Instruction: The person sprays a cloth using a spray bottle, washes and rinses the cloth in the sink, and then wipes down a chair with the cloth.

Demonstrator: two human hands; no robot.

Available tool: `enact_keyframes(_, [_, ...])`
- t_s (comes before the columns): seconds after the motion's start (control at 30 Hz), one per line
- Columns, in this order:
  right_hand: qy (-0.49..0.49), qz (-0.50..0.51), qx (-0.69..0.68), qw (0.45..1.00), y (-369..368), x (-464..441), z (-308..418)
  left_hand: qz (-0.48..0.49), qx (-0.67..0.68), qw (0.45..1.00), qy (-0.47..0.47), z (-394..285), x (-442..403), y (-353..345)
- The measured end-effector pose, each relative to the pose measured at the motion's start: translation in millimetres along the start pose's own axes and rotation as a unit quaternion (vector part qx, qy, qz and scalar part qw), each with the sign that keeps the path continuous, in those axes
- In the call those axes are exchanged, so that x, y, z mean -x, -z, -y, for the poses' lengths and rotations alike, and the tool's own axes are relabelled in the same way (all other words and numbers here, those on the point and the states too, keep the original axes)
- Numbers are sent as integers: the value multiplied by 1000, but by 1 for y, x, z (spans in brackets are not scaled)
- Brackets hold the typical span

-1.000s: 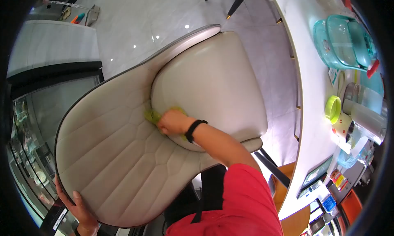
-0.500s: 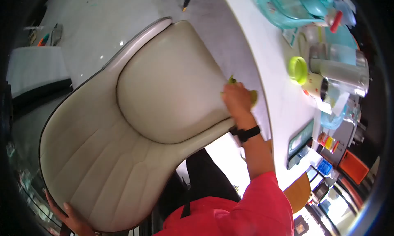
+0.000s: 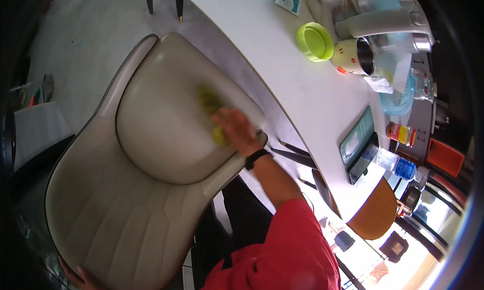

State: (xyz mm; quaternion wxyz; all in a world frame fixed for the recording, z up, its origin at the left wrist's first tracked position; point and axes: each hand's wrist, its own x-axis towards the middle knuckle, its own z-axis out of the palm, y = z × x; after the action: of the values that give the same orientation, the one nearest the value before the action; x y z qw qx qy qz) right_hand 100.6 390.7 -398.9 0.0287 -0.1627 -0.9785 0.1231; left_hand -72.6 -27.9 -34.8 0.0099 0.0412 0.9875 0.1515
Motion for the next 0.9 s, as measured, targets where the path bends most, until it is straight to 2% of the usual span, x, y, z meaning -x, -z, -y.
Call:
enact_keyframes(0.03, [-50, -48, -18, 997, -9, 6, -39, -3, 8, 1000, 7, 6, 1, 1])
enact_keyframes(0.07, [-352, 5, -213, 911, 28, -8, -50, -6, 15, 1000, 15, 8, 2, 2])
enact_keyframes(0.13, [-440, -78, -170, 878, 35, 24, -113, -4, -5, 999, 33, -1, 5, 5])
enact_keyframes(0.2, [-352, -99, -52, 929, 44, 30, -133, -2, -23, 998, 56, -8, 5, 0])
enact_keyframes(0.23, [-367, -71, -35, 927, 53, 29, -128, 11, 4, 999, 50, -7, 4, 1])
enact_keyframes(0.3, [-360, -125, -114, 918, 70, 7, -91, 19, 20, 998, 48, -10, 0, 3])
enact_keyframes(0.33, [-336, -203, -209, 896, 76, -15, -50, 28, 8, 999, 30, -12, -3, 3])
enact_keyframes(0.37, [-285, -223, -208, 909, 74, -31, -23, 36, -6, 999, 13, -9, -2, 5])
enact_keyframes(0.4, [-260, -210, -276, 901, 72, -51, 4, 13, 90, 993, 76, 5, 1, -4])
enact_keyframes(0.47, [-186, -218, -361, 888, 55, -89, 52, 5, 87, 994, 70, 10, 6, -5])
enact_keyframes(0.53, [-84, -232, -335, 909, 35, -123, 85, 21, 78, 995, 53, 14, 4, 0])
enact_keyframes(0.57, [-85, -229, -342, 907, 31, -138, 99, 21, 71, 996, 56, 14, 6, 0])
enact_keyframes(0.63, [-63, -232, -384, 891, 30, -161, 119, 27, 170, 980, 101, 9, 8, -3])
enact_keyframes(0.67, [-62, -228, -387, 891, 30, -167, 122, 26, 168, 980, 105, 8, 8, -4])
enact_keyframes(0.73, [-57, -286, -363, 885, 33, -178, 125, 12, 114, 990, 80, 6, 8, -3])
enact_keyframes(0.77, [-50, -284, -365, 885, 36, -179, 122, 7, 115, 990, 86, 7, 8, -3])
enact_keyframes(0.83, [-30, -261, -268, 927, 44, -178, 108, 9, 117, 988, 96, 8, 9, -2])
enact_keyframes(0.87, [-24, -256, -175, 950, 44, -178, 106, 3, 117, 988, 100, 7, 9, -2])
enact_keyframes(0.9, [-18, -257, -178, 950, 42, -180, 110, 11, 161, 979, 121, 5, 9, -3])
